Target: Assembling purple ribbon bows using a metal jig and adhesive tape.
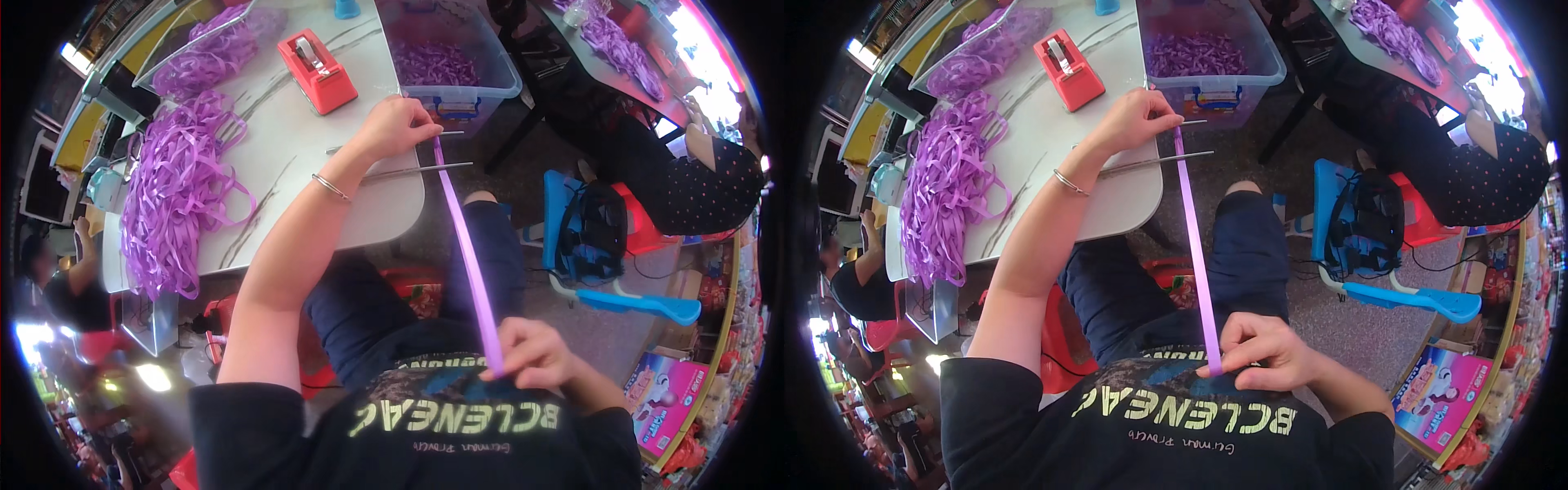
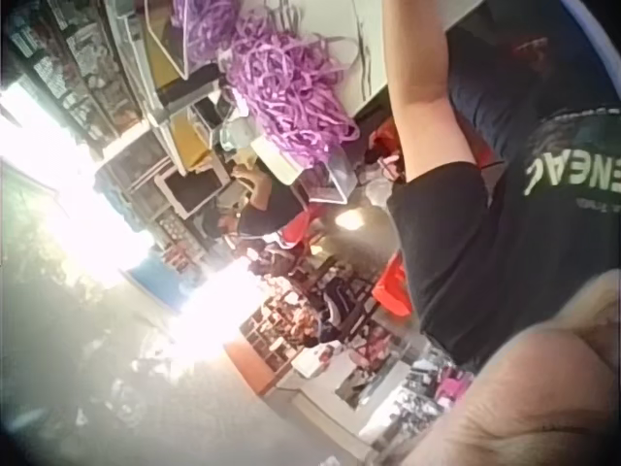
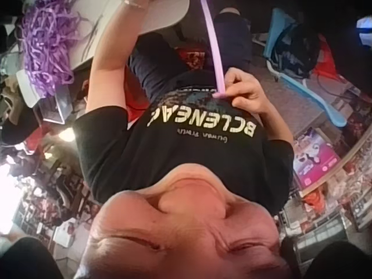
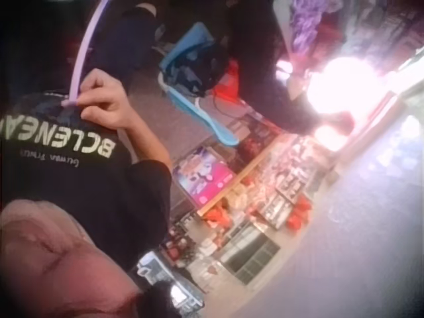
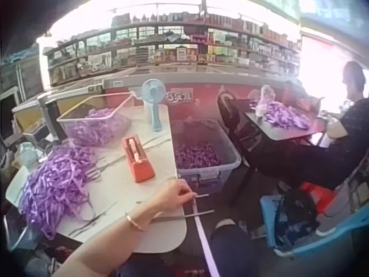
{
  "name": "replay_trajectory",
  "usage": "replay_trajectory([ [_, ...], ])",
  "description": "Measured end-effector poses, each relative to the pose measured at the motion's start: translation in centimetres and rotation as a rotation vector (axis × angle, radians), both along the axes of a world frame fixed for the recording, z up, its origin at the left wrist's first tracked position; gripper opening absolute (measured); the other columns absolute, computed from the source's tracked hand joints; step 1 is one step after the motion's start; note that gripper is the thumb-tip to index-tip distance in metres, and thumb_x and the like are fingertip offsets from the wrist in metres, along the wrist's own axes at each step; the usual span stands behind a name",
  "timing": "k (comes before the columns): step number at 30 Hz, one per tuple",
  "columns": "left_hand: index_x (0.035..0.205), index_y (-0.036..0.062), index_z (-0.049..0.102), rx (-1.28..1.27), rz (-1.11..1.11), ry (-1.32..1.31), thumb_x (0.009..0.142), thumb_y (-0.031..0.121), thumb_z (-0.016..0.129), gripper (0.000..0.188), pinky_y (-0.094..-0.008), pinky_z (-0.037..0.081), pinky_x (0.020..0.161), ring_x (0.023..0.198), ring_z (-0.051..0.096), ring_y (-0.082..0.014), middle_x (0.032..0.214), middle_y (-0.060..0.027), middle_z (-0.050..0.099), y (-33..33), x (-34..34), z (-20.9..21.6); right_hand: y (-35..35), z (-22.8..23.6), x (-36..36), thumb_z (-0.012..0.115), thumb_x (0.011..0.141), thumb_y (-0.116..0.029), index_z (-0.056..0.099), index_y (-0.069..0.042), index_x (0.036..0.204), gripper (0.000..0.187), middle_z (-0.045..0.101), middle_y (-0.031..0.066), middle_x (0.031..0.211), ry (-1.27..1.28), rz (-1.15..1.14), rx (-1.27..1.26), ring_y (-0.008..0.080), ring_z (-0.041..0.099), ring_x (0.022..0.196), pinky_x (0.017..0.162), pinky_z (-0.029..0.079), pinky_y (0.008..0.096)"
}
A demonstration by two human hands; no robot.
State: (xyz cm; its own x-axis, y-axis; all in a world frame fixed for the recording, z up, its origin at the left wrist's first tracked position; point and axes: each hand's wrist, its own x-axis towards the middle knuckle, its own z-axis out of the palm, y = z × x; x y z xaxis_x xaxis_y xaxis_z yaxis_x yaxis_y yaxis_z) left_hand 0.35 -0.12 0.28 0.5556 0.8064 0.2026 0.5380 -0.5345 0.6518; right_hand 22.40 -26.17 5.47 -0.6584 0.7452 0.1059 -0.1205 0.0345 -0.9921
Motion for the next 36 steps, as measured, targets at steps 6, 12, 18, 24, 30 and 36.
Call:
replay_trajectory([
  [6,0.073,0.0057,0.068,0.007,0.023,-0.015,0.073,0.027,0.065,0.022,-0.0368,0.044,0.072,0.078,0.056,-0.0280,0.076,-0.0097,0.063,0.1,-0.4,-0.5,8.9,6.0,-0.5,0.066,0.072,-0.045,0.070,-0.002,0.089,0.046,0.050,-0.0006,0.064,0.138,-0.005,0.477,0.0103,0.044,0.052,0.045,0.033,0.0241],
  [12,0.073,0.0052,0.067,0.056,0.001,-0.029,0.074,0.024,0.064,0.019,-0.0373,0.043,0.073,0.078,0.054,-0.0279,0.076,-0.0085,0.061,0.2,-0.3,-0.3,26.2,8.4,-1.9,0.040,0.093,-0.028,0.056,-0.001,0.103,0.033,0.035,-0.0050,0.062,0.266,-0.041,0.412,0.0063,0.032,0.055,0.051,0.027,0.0211],
  [18,0.070,-0.0011,0.058,0.104,-0.087,-0.105,0.072,0.009,0.056,0.011,-0.0357,0.040,0.067,0.070,0.048,-0.0271,0.069,-0.0089,0.053,0.2,-0.6,-0.1,36.9,1.7,-6.4,0.046,0.092,-0.029,0.061,-0.002,0.101,0.032,0.037,-0.0086,0.059,0.209,-0.245,-0.059,0.0003,0.030,0.046,0.042,0.022,0.0149],
  [24,0.072,-0.0009,0.060,0.048,-0.064,-0.095,0.070,0.009,0.054,0.012,-0.0339,0.041,0.069,0.071,0.048,-0.0258,0.069,-0.0089,0.053,-0.3,-1.0,0.7,39.2,-9.1,-7.1,0.051,0.086,-0.039,0.064,-0.009,0.093,0.034,0.035,-0.0088,0.057,-0.050,-0.471,-0.231,0.0023,0.028,0.046,0.041,0.018,0.0190],
  [30,0.071,-0.0001,0.062,0.043,-0.010,-0.138,0.071,0.010,0.056,0.012,-0.0333,0.041,0.068,0.071,0.050,-0.0231,0.068,-0.0080,0.054,-0.2,-0.4,0.3,33.3,-24.4,-5.1,0.054,0.084,-0.039,0.060,-0.013,0.072,0.029,0.044,-0.0064,0.059,0.044,-0.552,-0.585,0.0049,0.035,0.047,0.041,0.023,0.0222],
  [36,0.073,0.0023,0.066,-0.003,-0.055,-0.122,0.074,0.014,0.061,0.013,-0.0337,0.040,0.067,0.070,0.050,-0.0216,0.069,-0.0069,0.055,-0.1,-1.2,0.2,14.1,-19.6,-3.6,0.049,0.089,-0.027,0.065,-0.008,0.083,0.025,0.044,-0.0057,0.060,-0.307,-0.534,-0.596,0.0047,0.040,0.055,0.049,0.030,0.0202],
])
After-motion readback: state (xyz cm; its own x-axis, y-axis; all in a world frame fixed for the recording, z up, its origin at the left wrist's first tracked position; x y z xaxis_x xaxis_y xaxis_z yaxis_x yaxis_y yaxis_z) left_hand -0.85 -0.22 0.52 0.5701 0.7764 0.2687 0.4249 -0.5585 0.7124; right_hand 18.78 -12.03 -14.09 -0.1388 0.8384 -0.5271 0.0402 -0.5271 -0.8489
